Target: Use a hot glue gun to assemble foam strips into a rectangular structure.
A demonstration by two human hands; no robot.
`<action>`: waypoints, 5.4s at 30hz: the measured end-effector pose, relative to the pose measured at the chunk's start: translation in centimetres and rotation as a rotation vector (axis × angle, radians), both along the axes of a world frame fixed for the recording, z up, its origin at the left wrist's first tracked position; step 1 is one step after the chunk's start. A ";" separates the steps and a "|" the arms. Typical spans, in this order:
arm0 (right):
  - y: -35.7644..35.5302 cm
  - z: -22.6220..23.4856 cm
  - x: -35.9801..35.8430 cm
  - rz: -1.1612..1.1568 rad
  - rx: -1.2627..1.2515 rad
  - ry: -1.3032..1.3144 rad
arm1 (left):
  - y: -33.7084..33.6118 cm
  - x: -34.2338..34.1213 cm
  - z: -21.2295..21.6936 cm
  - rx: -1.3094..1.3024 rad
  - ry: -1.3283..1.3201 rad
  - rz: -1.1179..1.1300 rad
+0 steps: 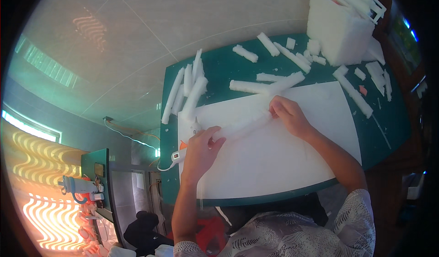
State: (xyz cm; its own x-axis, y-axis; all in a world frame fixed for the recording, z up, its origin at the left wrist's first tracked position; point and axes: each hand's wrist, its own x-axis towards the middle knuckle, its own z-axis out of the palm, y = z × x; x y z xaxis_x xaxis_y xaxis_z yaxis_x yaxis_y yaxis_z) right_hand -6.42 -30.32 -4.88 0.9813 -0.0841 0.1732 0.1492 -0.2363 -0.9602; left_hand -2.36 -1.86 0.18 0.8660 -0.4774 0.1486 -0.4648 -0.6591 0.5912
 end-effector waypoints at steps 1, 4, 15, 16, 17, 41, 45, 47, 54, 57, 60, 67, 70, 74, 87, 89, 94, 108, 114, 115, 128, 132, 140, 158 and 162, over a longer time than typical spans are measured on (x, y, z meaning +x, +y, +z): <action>0.0 0.1 0.0 0.003 -0.008 0.009 | 0.0 0.0 -0.1 -0.001 0.000 0.001; 0.0 0.2 0.0 -0.004 0.029 0.013 | -0.2 -0.1 -0.1 -0.019 0.019 -0.002; -0.8 0.9 0.1 -0.075 0.152 0.066 | -0.1 -0.2 -0.2 -0.026 0.014 -0.012; -1.0 0.9 0.2 -0.064 0.184 0.067 | -0.2 -0.2 -0.1 -0.026 0.013 -0.012; -1.1 1.0 0.2 -0.064 0.184 0.066 | -0.3 -0.2 -0.1 -0.018 0.012 -0.012; -2.0 0.7 0.7 -0.099 0.271 0.041 | -0.4 -0.3 0.0 0.020 0.015 -0.010; -1.9 0.6 0.7 -0.108 0.186 -0.003 | -0.4 -0.3 0.0 0.009 0.013 -0.013; -2.0 0.5 0.8 -0.111 0.171 -0.004 | -0.4 -0.3 0.1 0.007 0.015 -0.014; -2.8 -0.3 1.0 -0.076 0.192 -0.041 | -0.5 -0.4 0.1 0.008 0.011 -0.011; -2.4 -0.2 1.0 -0.120 0.107 -0.032 | -0.5 -0.3 -0.1 0.003 -0.006 -0.013; -2.2 -0.1 0.9 -0.152 0.056 -0.018 | -0.6 -0.3 -0.2 -0.014 0.000 -0.005; -2.0 -0.2 1.0 -0.162 0.003 -0.009 | -0.4 -0.3 -0.3 -0.031 0.005 -0.019; -1.7 0.2 1.0 -0.186 -0.060 -0.063 | -0.5 -0.3 -0.2 -0.031 0.006 -0.019; -1.8 0.2 0.8 -0.151 -0.067 -0.067 | -0.6 -0.3 -0.1 -0.017 0.003 -0.021; -2.0 -0.2 1.0 -0.155 0.011 -0.032 | -0.6 -0.5 -0.3 0.023 -0.004 -0.028; -1.8 -0.3 1.1 -0.167 -0.032 -0.064 | -0.5 -0.7 -0.3 0.026 -0.018 -0.026; -1.3 -0.2 0.8 -0.134 -0.131 -0.135 | 0.0 -1.4 -0.1 0.034 -0.039 0.010; -1.9 1.2 0.2 0.144 -0.094 0.008 | 9.3 -0.3 -0.2 0.147 -0.230 0.060; -1.7 0.7 0.2 0.196 -0.211 -0.044 | 10.4 -0.3 -2.3 0.236 -0.104 0.015; -1.7 0.6 0.2 0.186 -0.220 -0.054 | 10.1 -0.3 -2.3 0.236 -0.105 0.026; -1.4 0.8 0.2 0.177 -0.242 -0.029 | 10.4 -0.1 -2.4 0.192 -0.136 0.006; -1.7 0.6 0.2 0.173 -0.216 -0.029 | 9.5 0.0 -0.9 -0.001 -0.013 0.045; -1.9 0.5 0.6 0.194 -0.178 0.022 | 6.1 1.5 2.8 -0.129 0.097 -0.116; -2.4 0.9 0.6 0.260 -0.075 0.122 | -2.8 10.6 3.9 0.037 -0.008 -0.762; -2.7 0.8 0.6 0.270 -0.060 0.146 | -3.8 10.2 4.0 0.074 0.003 -0.687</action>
